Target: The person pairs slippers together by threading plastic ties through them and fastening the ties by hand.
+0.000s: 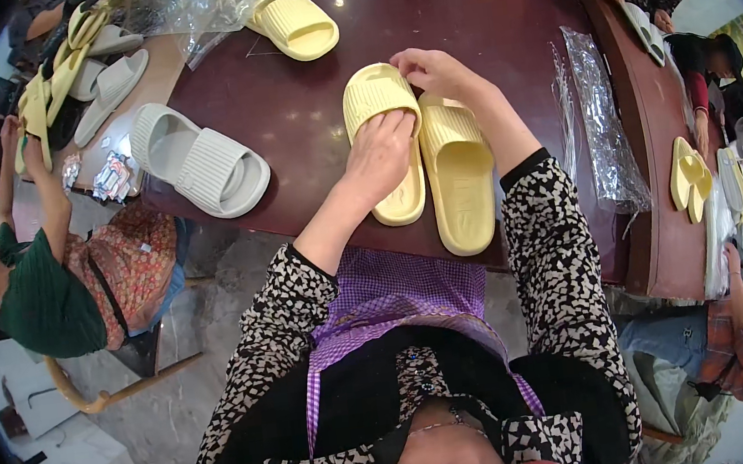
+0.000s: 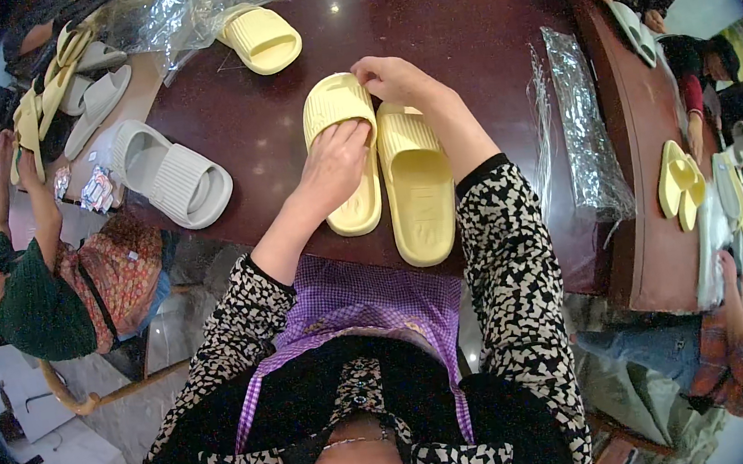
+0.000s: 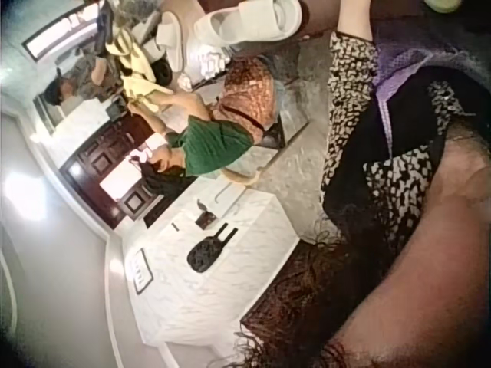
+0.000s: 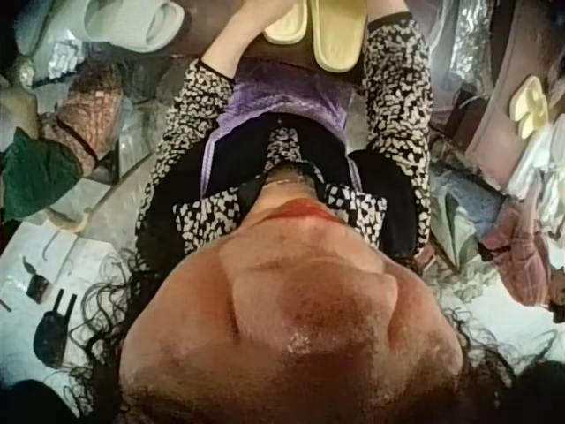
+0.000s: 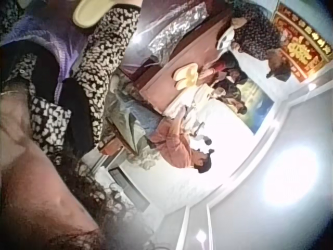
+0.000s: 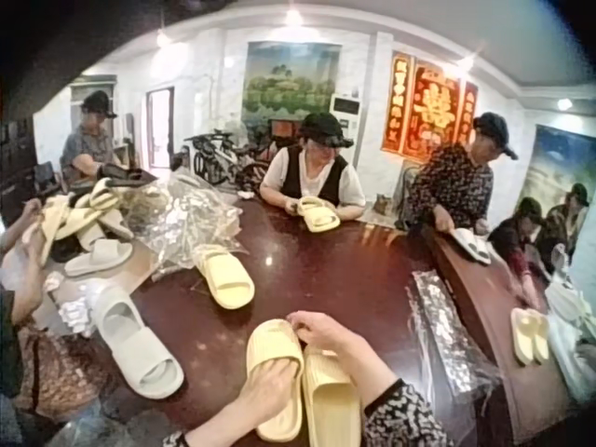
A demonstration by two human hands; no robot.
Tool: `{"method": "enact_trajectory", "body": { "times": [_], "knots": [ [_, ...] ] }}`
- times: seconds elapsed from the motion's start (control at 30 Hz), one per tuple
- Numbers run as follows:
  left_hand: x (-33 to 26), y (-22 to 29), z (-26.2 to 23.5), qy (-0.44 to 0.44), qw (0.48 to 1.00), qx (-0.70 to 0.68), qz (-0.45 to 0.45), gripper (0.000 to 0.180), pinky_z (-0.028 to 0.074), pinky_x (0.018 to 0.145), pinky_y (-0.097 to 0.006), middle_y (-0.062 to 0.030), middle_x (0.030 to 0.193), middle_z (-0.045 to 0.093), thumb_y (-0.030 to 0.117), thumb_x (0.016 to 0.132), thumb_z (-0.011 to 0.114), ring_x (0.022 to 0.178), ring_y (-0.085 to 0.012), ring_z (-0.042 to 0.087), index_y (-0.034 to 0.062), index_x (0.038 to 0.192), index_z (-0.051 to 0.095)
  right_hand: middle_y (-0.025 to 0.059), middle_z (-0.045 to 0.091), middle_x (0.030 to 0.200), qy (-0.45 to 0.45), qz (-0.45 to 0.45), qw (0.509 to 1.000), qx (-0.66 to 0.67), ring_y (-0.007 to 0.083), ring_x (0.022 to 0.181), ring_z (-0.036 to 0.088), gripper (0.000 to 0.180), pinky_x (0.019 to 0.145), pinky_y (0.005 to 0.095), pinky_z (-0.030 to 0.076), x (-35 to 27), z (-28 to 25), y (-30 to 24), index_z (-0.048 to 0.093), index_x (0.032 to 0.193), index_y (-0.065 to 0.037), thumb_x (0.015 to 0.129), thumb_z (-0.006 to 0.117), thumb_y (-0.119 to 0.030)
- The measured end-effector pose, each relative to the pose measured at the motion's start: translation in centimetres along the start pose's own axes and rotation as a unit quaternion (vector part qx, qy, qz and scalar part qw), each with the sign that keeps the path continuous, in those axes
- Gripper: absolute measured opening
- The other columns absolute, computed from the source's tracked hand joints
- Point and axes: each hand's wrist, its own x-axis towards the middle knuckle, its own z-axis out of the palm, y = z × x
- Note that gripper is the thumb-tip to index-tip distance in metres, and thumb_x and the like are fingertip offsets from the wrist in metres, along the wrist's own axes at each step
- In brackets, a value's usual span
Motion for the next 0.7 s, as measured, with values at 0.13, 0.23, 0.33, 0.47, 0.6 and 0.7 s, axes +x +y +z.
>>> {"method": "enact_trajectory", "body": {
  "times": [0.13,0.23,0.33,0.47,0.6,0.7],
  "knots": [
    [-0.1,0.1,-0.2,0.018,1.0,0.003,-0.014,0.027,0.044,0.088,-0.039,-0.0133,0.104,0.058,0.003,0.078,0.056,0.101,-0.0296,0.054,-0.002,0.104,0.057,0.0138,0.064,0.091,-0.046,0.106,0.989,-0.094,0.0319,0.081,0.059,0.012,0.074,0.0372,0.047,-0.7,-0.8,-1.4,0.058,0.093,-0.004,0.084,0.054,-0.011],
    [0.0,0.0,-0.2,0.022,1.0,-0.004,-0.018,0.025,0.045,0.085,-0.039,-0.0144,0.102,0.058,0.003,0.078,0.056,0.098,-0.0307,0.055,-0.0021,0.103,0.057,0.0153,0.062,0.089,0.034,0.062,0.988,-0.14,0.0276,0.083,0.059,0.011,0.075,0.0351,0.047,-1.7,-1.0,-1.1,0.058,0.093,-0.004,0.083,0.057,-0.008],
    [-0.1,0.6,-0.7,0.035,0.995,-0.076,-0.049,0.023,0.046,0.082,-0.039,-0.0154,0.099,0.06,0.003,0.078,0.056,0.095,-0.0316,0.057,-0.0024,0.101,0.057,0.0154,0.061,0.085,0.108,0.023,0.977,-0.181,0.0255,0.083,0.06,0.012,0.075,0.0339,0.047,-2.6,-1.2,-0.9,0.057,0.094,-0.005,0.082,0.058,-0.007],
    [2.0,1.4,-2.2,0.103,0.976,-0.183,-0.065,0.02,0.048,0.076,-0.04,-0.0166,0.093,0.062,0.002,0.079,0.055,0.087,-0.0329,0.06,-0.0032,0.098,0.058,0.0138,0.061,0.082,0.19,0.009,0.97,-0.154,0.0269,0.081,0.06,0.012,0.074,0.0353,0.047,-3.9,-1.4,-2.2,0.059,0.094,-0.006,0.082,0.059,-0.007],
    [6.6,0.2,-2.3,0.127,0.974,-0.182,-0.042,0.018,0.05,0.069,-0.039,-0.0162,0.086,0.064,0.001,0.079,0.055,0.076,-0.0312,0.062,-0.0046,0.096,0.058,0.0126,0.063,0.085,0.231,0.039,0.972,0.03,0.0266,0.081,0.059,0.009,0.075,0.0365,0.047,-4.5,-0.2,-3.4,0.061,0.091,-0.007,0.082,0.059,-0.007],
    [9.0,-0.7,-1.5,-0.028,0.94,-0.296,-0.166,0.017,0.05,0.064,-0.035,-0.014,0.081,0.065,0.002,0.08,0.057,0.067,-0.0258,0.063,-0.0051,0.095,0.059,0.0108,0.063,0.084,0.273,0.022,0.952,0.136,0.0204,0.08,0.06,0.009,0.074,0.0329,0.048,-4.9,0.4,-2.8,0.061,0.091,-0.006,0.083,0.059,-0.004]
  ]
}}
